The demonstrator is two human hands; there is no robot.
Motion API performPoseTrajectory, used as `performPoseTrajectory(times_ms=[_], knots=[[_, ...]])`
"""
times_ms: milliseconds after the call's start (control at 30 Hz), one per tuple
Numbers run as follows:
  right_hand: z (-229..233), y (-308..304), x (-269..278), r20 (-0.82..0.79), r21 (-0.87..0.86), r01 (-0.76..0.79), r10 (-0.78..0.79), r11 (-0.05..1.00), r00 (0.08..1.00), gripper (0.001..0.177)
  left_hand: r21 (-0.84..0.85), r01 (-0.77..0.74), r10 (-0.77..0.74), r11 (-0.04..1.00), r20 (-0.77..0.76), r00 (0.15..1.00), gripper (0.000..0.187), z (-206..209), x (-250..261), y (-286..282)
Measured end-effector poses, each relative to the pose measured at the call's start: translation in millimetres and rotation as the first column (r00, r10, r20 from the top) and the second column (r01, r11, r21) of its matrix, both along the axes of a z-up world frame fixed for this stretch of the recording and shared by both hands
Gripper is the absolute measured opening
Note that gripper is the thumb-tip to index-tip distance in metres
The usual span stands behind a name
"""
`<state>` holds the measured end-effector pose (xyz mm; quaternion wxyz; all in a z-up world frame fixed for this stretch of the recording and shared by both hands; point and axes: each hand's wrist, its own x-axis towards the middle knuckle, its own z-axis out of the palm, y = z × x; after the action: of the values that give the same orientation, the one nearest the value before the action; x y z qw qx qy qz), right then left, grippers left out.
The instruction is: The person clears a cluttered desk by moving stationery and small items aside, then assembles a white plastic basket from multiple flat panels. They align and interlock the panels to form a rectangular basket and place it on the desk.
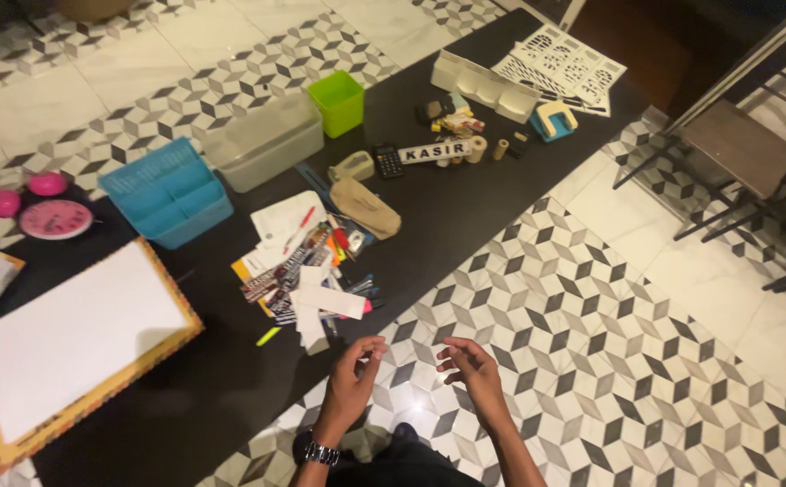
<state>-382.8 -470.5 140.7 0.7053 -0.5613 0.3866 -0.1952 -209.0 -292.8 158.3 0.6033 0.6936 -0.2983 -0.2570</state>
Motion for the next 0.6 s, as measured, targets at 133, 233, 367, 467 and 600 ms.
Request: performPoseTrajectory(times_ms=[133, 233, 367, 467, 600], knots=[[-6.5, -26.4, -26.0, -0.031, -0.019, 0.005, -0.005, 1.0, 0.999, 0.034, 0.0, 0.015, -0.015, 1.0, 0.058, 0.998, 0.026, -2.1, -22.6, -24.7], [-17.4, -37.3, -37.7, -0.027, -0.004, 0.028, -0.029, 1.0, 0.999, 0.033, 0.032, 0.018, -0.025, 0.999, 0.23, 0.973, 0.025, -13.4, -28.8, -36.3], [-29.6, -43.5, -38.9, -0.052, 0.033, 0.054, -0.053, 0.998, 0.997, 0.032, 0.086, -0.117, 0.064, 0.989, 0.463, 0.884, 0.038, -42.9, -23.4, -49.0], [-31.7, -44.6, -33.2, -0.102, 0.077, 0.057, -0.049, 0.995, 0.994, 0.032, 0.225, -0.304, 0.112, 0.926, 0.606, 0.788, 0.077, -69.7, -12.2, -58.5], [-35.6, -52.7, -17.6, -0.085, 0.094, -0.041, 0.049, 0.995, 0.995, 0.031, 0.455, -0.474, 0.074, 0.754, 0.658, 0.749, 0.102, -107.0, 21.5, -71.7]])
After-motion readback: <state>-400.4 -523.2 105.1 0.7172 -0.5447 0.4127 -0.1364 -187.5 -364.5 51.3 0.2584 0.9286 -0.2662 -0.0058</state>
